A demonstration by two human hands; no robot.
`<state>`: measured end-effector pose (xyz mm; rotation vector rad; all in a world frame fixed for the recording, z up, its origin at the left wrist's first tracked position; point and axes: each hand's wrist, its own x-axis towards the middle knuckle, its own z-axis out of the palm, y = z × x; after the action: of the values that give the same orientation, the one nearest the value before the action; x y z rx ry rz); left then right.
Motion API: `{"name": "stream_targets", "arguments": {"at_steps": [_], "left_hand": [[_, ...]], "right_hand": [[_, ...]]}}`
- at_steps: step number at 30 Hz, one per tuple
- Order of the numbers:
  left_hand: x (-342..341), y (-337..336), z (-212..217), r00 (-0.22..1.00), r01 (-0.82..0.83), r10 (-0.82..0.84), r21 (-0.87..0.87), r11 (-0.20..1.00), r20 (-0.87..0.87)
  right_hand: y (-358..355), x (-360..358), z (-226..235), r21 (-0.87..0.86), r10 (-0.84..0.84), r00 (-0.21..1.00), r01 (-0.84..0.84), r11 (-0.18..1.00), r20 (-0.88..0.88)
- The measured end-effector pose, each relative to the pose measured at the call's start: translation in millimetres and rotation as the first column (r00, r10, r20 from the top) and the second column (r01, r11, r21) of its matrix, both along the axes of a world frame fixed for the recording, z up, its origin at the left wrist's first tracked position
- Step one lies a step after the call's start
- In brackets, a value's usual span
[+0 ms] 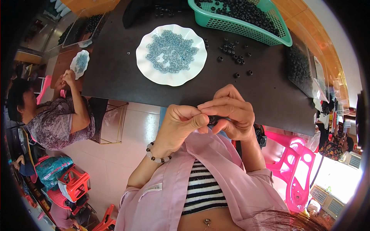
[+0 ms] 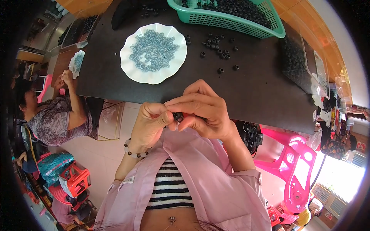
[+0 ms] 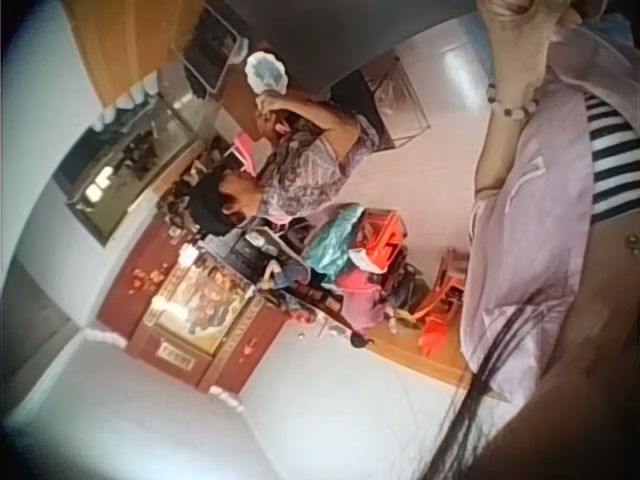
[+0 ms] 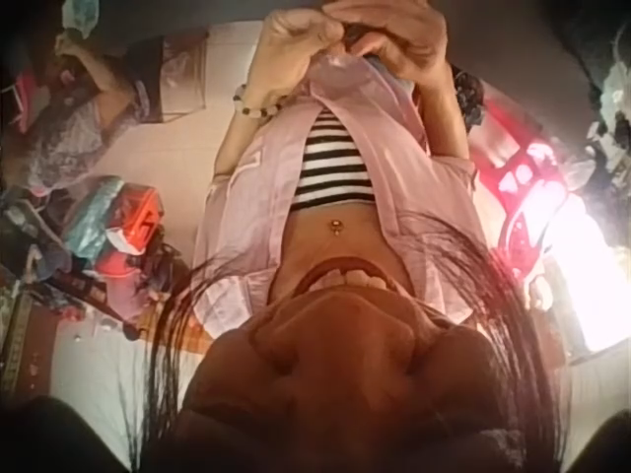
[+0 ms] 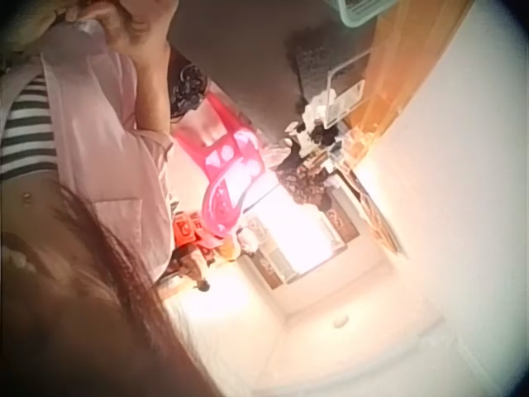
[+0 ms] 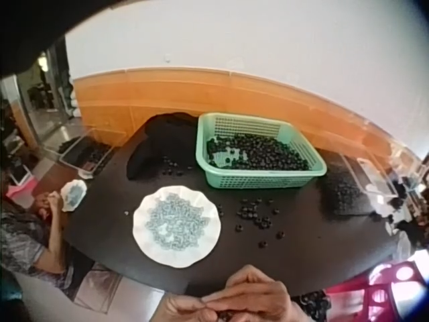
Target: The recorder is sorting and inspecting small black plastic parts from a pile on the table.
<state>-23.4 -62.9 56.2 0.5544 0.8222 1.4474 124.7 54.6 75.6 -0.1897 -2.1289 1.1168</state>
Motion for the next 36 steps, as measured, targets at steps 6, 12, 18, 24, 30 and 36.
{"name": "stream_targets", "arguments": {"at_steps": [6, 12, 18, 24, 30, 36], "left_hand": [[-0.9, -1.7, 5.9, 0.998, 0.033, -0.03, -0.054, 0.998, 0.053], [-0.8, -3.5, 7.4, 0.996, 0.056, -0.051, -0.073, 0.996, 0.069], [3.3, -4.5, 8.4, 0.998, 0.017, -0.012, -0.085, 0.996, 0.058], [12.3, -4.7, 6.6, 0.994, -0.059, 0.062, -0.027, 0.998, 0.092], [10.8, -5.2, 7.6, 0.998, -0.055, 0.055, 0.006, 0.998, -0.004], [8.2, -6.6, 10.0, 0.999, -0.006, 0.006, 0.006, 1.0, -0.041]], "right_hand": [[3.7, 2.1, 9.3, 0.219, -0.044, 0.999, 0.039, 0.975, 0.019], [3.2, 2.5, 24.6, 0.435, -0.106, 0.992, 0.067, 0.898, 0.067], [5.7, 2.5, 24.4, 0.433, -0.087, 0.992, 0.039, 0.901, 0.092], [4.1, 3.4, 13.1, 0.27, -0.05, 0.995, 0.025, 0.962, 0.084], [2.5, 2.5, 12.0, 0.238, -0.053, 0.995, 0.032, 0.971, 0.08], [4.5, 5.7, 17.9, 0.293, -0.008, 0.995, -0.021, 0.956, 0.096]]}}
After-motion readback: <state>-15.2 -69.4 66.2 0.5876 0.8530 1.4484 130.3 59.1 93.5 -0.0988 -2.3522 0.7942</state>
